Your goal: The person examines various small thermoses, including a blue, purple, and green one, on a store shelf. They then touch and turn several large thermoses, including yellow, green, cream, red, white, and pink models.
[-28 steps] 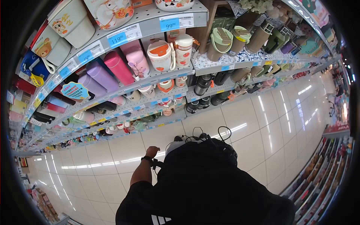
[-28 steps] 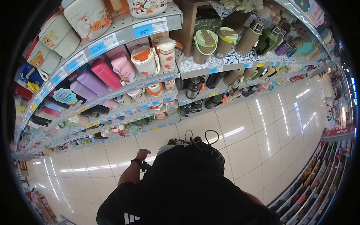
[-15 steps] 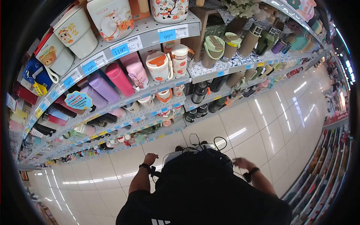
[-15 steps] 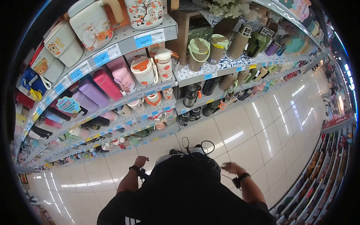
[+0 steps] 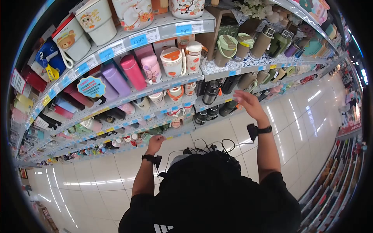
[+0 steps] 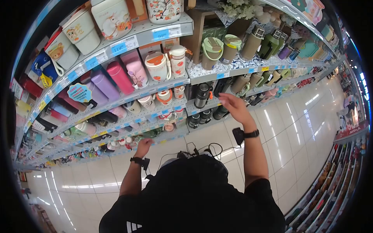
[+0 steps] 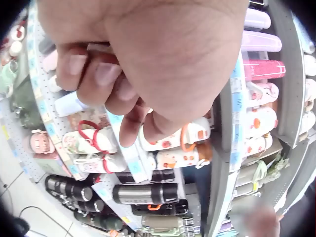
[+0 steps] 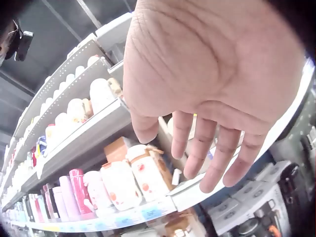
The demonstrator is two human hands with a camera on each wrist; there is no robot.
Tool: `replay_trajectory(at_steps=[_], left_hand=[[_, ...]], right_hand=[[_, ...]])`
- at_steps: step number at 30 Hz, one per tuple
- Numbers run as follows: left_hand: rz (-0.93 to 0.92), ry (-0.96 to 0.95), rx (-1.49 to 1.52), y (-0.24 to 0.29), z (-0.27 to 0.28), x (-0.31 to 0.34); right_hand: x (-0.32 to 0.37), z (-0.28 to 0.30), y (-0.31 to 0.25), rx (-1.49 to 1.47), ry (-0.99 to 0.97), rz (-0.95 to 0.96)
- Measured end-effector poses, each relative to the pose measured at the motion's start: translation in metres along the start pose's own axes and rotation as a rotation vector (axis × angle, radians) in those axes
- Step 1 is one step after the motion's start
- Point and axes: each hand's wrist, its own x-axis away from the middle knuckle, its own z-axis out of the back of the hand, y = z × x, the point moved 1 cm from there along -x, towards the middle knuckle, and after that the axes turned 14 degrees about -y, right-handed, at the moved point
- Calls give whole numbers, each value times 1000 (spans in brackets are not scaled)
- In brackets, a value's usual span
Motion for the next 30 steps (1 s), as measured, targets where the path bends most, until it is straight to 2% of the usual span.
replay_trajectory(at_steps=[4, 6, 7, 9, 10, 12, 13, 15, 19, 21, 22, 24, 25, 27, 28, 29, 30], left_hand=[[-48, 80, 161, 52, 21, -8], [25, 60, 273, 87, 32, -5], [24, 64, 275, 91, 34, -6], [-65, 49, 362, 98, 37, -6], [-66, 50, 362, 102, 39, -4], [-118, 104, 290, 111, 43, 1], [-118, 105, 293, 111, 43, 3], [-110, 143, 188, 106, 47, 9], [-153, 219, 74, 73, 45, 25], [-37, 204, -206, 65, 46, 45], [5, 186, -228, 55, 45, 54], [82, 184, -184, 26, 37, 72], [157, 176, -143, 7, 31, 83], [168, 198, -138, -37, 15, 103], [317, 155, -94, -51, 8, 115], [394, 136, -62, -89, -7, 124], [489, 97, 20, -100, -16, 136]], right_hand=[[-51, -32, -29, 107, -37, 74], [-74, -40, -50, 200, -110, 86], [-84, -44, -64, 202, -113, 88], [-104, -52, -96, 319, -81, 248], [-114, -53, -108, 320, -81, 250], [-135, -54, -129, 544, -100, 401], [-148, -54, -134, 546, -102, 401], [-175, -56, -144, 789, -185, 508], [-215, -68, -158, 991, -264, 516], [-228, -76, -162, 1075, -324, 443], [-231, -79, -165, 1075, -327, 446], [-238, -84, -170, 1132, -399, 248], [-241, -86, -169, 1130, -404, 252], [-248, -88, -165, 1138, -437, 239], [-251, -88, -162, 1137, -443, 243], [-254, -87, -159, 1129, -446, 256], [-255, -88, -157, 1120, -448, 269]])
